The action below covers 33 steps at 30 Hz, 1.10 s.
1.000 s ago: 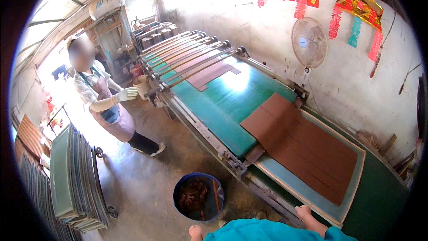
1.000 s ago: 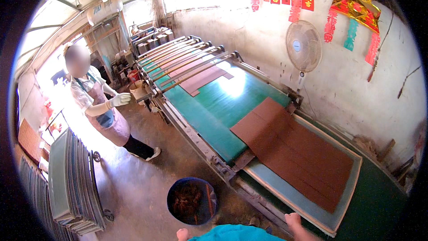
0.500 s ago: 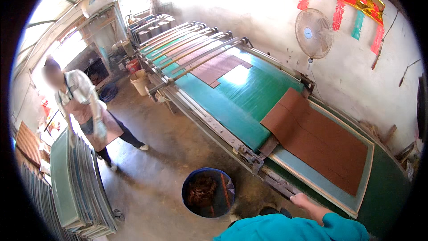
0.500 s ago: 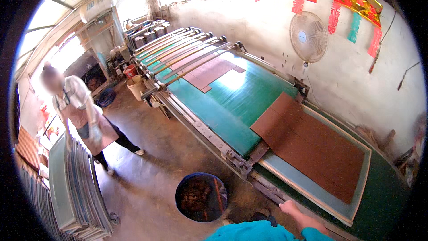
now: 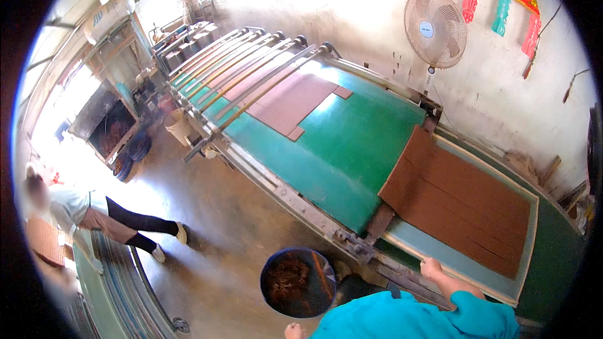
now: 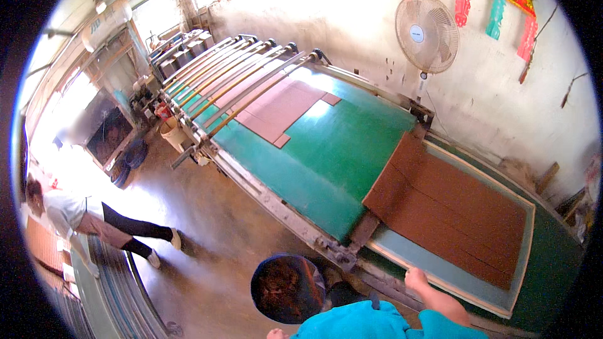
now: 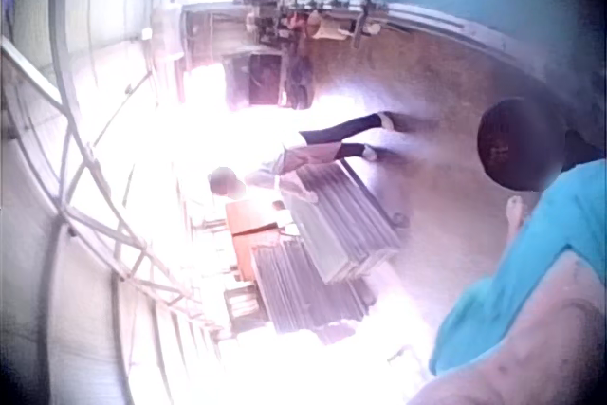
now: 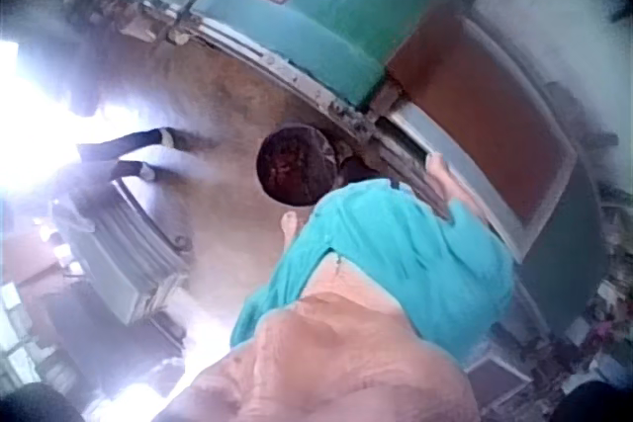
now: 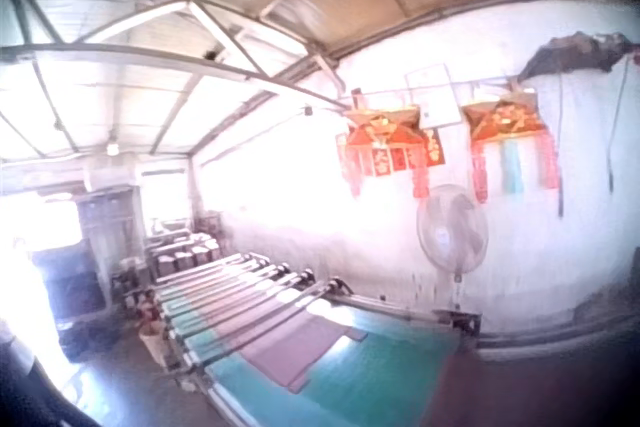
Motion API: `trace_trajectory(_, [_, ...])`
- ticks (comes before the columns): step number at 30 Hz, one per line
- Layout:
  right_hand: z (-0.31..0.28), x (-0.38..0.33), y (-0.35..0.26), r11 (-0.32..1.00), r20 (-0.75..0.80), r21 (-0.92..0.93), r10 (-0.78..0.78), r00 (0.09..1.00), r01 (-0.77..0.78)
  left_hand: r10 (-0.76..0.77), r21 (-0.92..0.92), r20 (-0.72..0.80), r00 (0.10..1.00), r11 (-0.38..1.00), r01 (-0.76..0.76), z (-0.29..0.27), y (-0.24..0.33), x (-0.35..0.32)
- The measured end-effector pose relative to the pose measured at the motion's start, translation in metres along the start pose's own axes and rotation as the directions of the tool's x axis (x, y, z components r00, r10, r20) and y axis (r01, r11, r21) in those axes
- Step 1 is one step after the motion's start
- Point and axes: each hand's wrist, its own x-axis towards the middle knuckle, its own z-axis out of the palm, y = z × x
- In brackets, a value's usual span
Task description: The person repeatedly picks up rectangular trays from a stack and places them onto a conveyor belt. They then pick up small brown cardboard pieces from the belt and arrange them inside the trays. The person continues this cycle of loading trays and arranging cardboard pieces throughout the video.
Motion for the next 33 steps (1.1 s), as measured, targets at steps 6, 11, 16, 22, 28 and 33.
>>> trace_trajectory(6, [-0.035,0.082,-0.068,0.918,-0.270,0.375,-0.028,0.963,0.132,0.553,0.455,-0.105,0.826,0.765,-0.455,-0.003,0.274,0.081])
trace_trajectory(11, [-0.051,0.154,-0.103,0.793,-0.345,0.548,-0.078,0.936,0.267,0.772,0.514,0.145,0.619,0.475,-0.714,0.051,0.465,0.153])
trace_trajectory(16, [-0.083,0.205,-0.148,0.668,-0.265,0.710,-0.042,0.963,0.224,0.827,0.532,0.274,0.491,0.295,-0.794,0.136,0.592,0.254])
trace_trajectory(22, [-0.146,0.251,-0.208,0.571,-0.213,0.795,-0.054,0.975,0.206,0.770,0.677,0.243,0.590,0.300,-0.671,0.209,0.637,0.345])
trace_trajectory(28, [-0.161,0.310,-0.287,0.614,-0.453,0.648,-0.166,0.876,0.452,0.702,0.520,0.446,0.556,0.302,-0.799,0.231,0.583,0.270])
trace_trajectory(33, [-0.184,0.402,-0.348,0.687,-0.740,0.032,-0.471,0.479,0.726,0.723,0.303,0.339,0.602,0.522,-0.798,0.211,0.593,0.235])
